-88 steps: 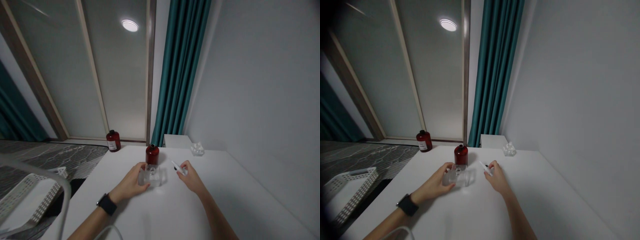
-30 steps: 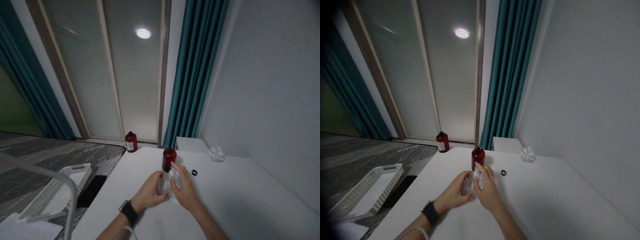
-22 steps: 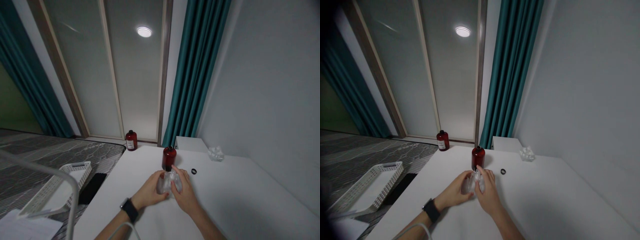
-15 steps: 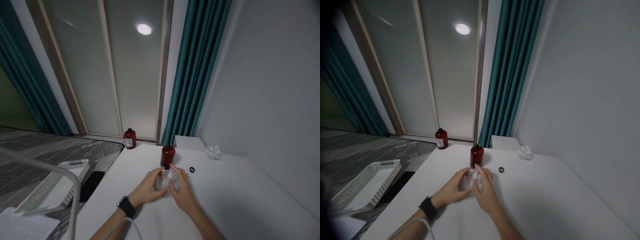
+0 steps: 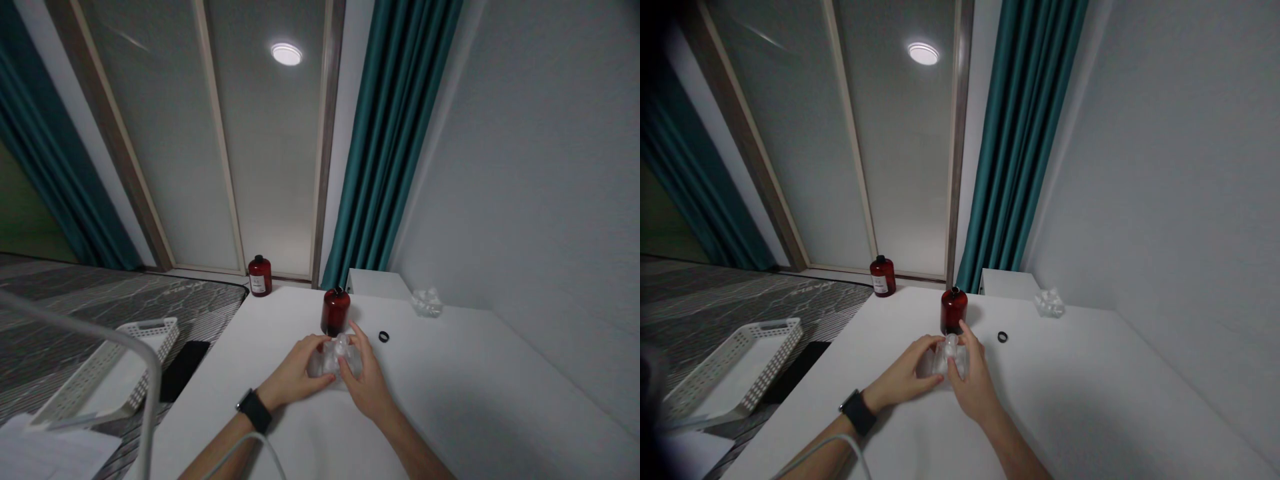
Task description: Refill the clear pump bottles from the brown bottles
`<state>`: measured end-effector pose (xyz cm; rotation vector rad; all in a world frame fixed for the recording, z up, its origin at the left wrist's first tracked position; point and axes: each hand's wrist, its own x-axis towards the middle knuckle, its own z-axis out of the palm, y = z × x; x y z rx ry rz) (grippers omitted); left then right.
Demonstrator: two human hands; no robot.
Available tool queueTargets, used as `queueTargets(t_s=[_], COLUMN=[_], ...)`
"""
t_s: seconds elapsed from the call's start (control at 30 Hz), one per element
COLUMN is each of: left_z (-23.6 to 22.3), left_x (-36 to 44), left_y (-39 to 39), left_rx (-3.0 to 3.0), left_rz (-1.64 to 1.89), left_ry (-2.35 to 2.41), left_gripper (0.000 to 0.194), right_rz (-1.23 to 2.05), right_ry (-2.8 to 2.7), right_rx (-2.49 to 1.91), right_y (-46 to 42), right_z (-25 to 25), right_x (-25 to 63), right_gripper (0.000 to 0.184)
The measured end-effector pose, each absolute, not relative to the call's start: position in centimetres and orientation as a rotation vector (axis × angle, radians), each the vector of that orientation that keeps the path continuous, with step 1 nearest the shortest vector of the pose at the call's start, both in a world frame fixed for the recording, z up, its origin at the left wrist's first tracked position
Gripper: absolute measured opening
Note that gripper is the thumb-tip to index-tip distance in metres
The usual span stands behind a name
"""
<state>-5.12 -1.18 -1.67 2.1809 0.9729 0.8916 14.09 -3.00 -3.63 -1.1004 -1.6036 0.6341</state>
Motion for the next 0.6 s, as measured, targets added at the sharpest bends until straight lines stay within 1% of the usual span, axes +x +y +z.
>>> queueTargets(t_s=[0.33,0.6], left_z=[-1.99,-1.87], left_x=[-5.12,-4.99], left_y=[-1.10,-1.07], left_rx=[2.179,2.173], left_rz=[0.914,0.913], left_ry=[0.966,0.956], left_gripper=[0.060,0.061], right_rz=[0.577,0.728], right_ry=[-1.615,-1.529], right_rx=[-1.083,-0.956], right_y=[-3.18,-2.83], right_z=[-3.35,-2.77], right_x=[14.48,14.62], right_gripper=[0.064,0.068])
